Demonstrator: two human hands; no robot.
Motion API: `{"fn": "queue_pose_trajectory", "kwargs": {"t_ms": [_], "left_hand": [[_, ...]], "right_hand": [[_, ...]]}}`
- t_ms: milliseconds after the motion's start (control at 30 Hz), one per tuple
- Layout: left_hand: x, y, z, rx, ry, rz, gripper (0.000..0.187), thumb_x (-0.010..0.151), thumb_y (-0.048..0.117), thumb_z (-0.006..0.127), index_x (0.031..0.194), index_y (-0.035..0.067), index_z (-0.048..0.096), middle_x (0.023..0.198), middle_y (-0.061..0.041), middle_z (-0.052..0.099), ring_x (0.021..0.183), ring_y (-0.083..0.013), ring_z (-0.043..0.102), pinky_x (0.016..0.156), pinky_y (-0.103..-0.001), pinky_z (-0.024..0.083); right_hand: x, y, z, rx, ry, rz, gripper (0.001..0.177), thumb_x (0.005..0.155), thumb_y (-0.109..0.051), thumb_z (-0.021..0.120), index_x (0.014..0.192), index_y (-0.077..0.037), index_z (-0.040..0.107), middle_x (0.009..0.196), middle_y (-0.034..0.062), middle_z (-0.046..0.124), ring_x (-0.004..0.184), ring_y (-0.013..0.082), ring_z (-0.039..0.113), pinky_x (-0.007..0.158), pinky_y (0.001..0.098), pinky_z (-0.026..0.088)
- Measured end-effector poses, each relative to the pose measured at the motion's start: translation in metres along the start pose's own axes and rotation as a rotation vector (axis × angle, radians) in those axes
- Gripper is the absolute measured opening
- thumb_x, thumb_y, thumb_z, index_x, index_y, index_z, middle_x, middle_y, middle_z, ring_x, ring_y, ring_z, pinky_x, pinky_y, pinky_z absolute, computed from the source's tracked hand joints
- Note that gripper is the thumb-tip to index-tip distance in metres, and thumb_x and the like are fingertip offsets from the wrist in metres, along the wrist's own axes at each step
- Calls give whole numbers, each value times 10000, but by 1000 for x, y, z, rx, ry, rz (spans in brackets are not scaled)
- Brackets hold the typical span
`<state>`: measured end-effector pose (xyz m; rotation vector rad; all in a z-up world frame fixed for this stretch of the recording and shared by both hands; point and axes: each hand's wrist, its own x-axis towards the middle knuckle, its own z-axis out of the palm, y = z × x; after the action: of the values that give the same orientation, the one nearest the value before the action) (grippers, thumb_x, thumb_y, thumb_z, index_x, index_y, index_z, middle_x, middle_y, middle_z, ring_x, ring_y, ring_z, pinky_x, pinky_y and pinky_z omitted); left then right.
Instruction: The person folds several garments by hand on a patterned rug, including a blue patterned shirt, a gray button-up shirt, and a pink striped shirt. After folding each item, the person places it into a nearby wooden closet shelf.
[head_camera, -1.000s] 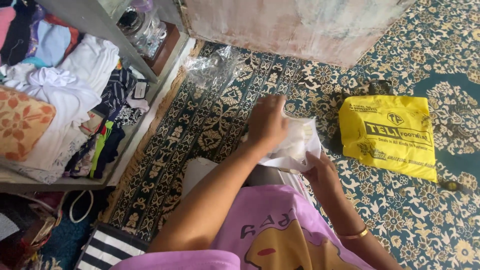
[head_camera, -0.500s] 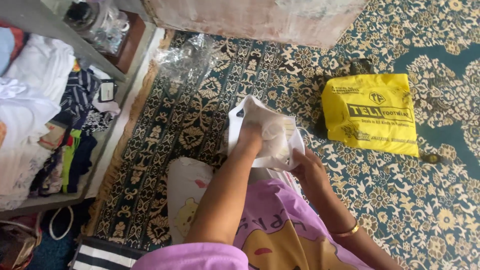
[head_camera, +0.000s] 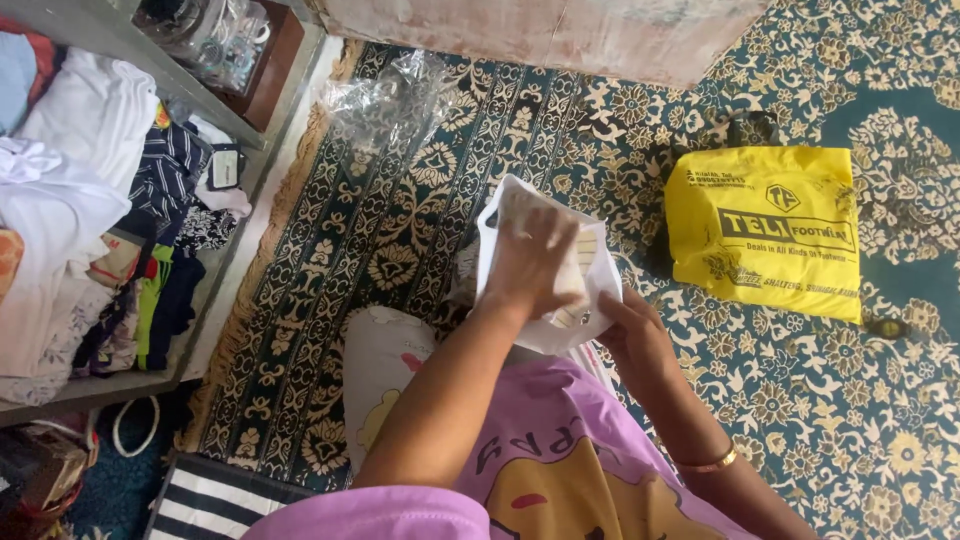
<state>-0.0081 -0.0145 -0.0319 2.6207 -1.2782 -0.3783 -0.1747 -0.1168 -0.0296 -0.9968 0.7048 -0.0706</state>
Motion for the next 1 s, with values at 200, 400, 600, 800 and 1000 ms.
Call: {"fn": "queue_pose_trajectory", "kwargs": {"t_ms": [200, 400, 600, 800, 1000], "left_hand": [[9, -5, -6, 1308, -454, 343, 720, 788, 344, 564, 1429, 242, 253, 1622, -99, 72, 1541, -340, 65, 1213, -541, 34], [61, -69, 136, 1328, -566, 265, 695, 783, 362, 376, 1403, 100, 201, 1469, -164, 169, 1423, -303, 160, 1214, -361, 125], [80, -50, 209, 691, -455, 159, 577, 850, 452, 389, 1328, 131, 419, 1339, -185, 408, 1272, -338, 392, 1119, -397, 280], [40, -69, 68, 95, -320, 44, 555, 916, 539, 403, 1252, 164, 637, 1206, -205, 644, 1118, -371, 620, 1022, -433, 432], [-43, -27, -83, -17, -323, 129, 653, 884, 634, 600, 1251, 95, 613, 1156, -174, 704, 1156, -349, 668, 1060, -473, 447]], "right_hand": [[2, 4, -14, 35, 23, 17, 291, 1004, -162, 502, 1212, 12, 606, 1084, 105, 713, 983, 190, 684, 929, 368, 542], [18, 6, -15, 38, -5, -19, 217, 1031, -148, 518, 1134, 25, 597, 1038, 133, 693, 951, 220, 686, 926, 377, 547], [12, -1, -10, -5, 48, -25, 173, 1009, -148, 529, 1092, -11, 593, 1005, 118, 689, 910, 213, 681, 878, 369, 556], [32, 9, -38, 67, 67, -76, 136, 1033, -167, 563, 988, -39, 576, 934, 93, 662, 861, 196, 657, 834, 338, 550], [65, -6, -46, -79, 79, -197, 154, 1038, -173, 573, 975, -34, 584, 914, 87, 646, 820, 197, 654, 800, 338, 565]]}}
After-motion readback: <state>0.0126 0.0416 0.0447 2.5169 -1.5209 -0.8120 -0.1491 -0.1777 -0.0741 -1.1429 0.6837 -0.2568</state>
